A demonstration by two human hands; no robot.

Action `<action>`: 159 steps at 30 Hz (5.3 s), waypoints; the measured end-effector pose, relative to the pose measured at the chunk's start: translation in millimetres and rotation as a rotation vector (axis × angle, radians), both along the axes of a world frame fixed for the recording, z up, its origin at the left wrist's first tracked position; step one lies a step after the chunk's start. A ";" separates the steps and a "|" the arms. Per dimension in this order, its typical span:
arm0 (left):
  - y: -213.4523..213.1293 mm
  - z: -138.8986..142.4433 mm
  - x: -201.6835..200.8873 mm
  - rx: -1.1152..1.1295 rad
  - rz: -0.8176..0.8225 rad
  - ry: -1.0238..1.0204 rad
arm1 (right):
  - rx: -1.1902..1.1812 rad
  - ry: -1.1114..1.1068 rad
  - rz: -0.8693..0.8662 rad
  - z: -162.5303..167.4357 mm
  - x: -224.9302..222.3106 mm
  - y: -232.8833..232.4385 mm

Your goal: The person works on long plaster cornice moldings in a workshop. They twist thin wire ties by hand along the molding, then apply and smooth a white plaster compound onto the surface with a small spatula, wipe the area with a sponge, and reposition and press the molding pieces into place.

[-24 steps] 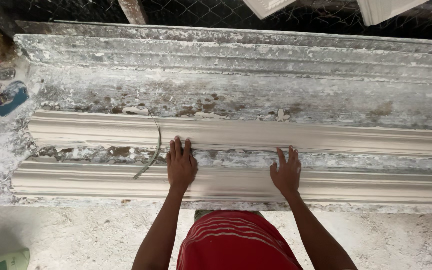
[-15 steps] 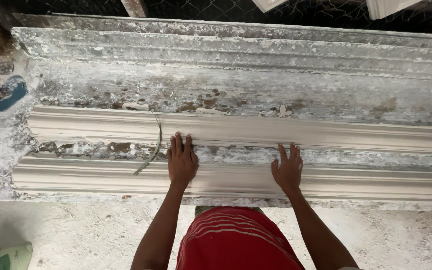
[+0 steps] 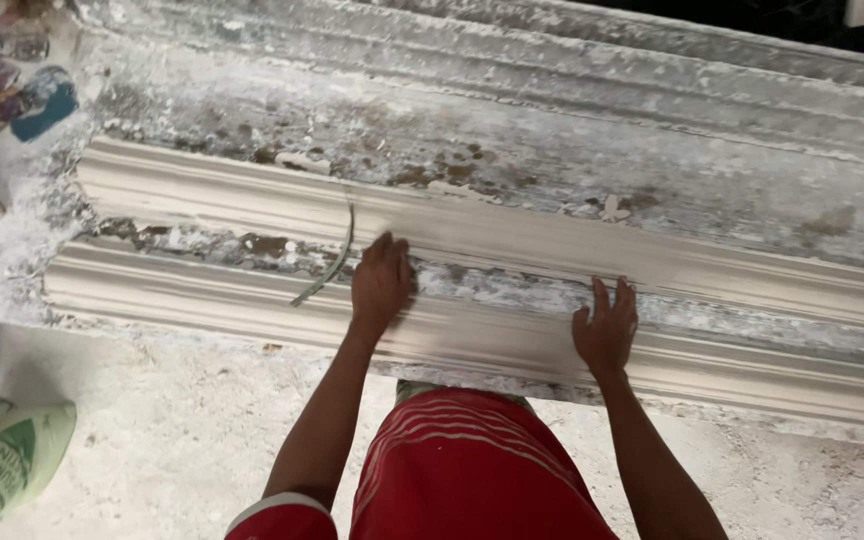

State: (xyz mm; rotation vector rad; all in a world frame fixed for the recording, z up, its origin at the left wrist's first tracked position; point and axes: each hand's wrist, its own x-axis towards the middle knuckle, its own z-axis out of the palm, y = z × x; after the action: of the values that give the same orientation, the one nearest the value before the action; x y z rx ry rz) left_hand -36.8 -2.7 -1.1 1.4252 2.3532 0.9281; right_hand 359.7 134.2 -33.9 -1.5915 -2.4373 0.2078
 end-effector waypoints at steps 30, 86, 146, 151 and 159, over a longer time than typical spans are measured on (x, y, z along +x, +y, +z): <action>41.2 173.5 156.2 -0.009 -0.254 -0.792 | -0.974 0.867 0.243 195.3 -64.1 2.8; 80.1 166.4 198.5 -0.011 -0.358 -0.793 | -1.108 0.747 0.309 177.2 -12.4 62.6; 93.0 163.2 212.8 0.271 -0.171 -0.585 | -0.668 0.801 0.316 191.3 -29.4 50.2; 118.1 73.6 171.9 0.060 0.082 -0.516 | -0.379 1.090 0.665 221.1 6.2 39.3; 100.8 -33.6 63.3 0.115 0.210 0.031 | -0.547 1.853 0.419 244.5 98.4 90.2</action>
State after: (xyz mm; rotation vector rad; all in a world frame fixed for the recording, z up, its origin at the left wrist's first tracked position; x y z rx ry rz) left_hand 26.6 98.2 -34.7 1.2577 2.5471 1.1194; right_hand 458.1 224.4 210.7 -0.2850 -1.0525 1.5813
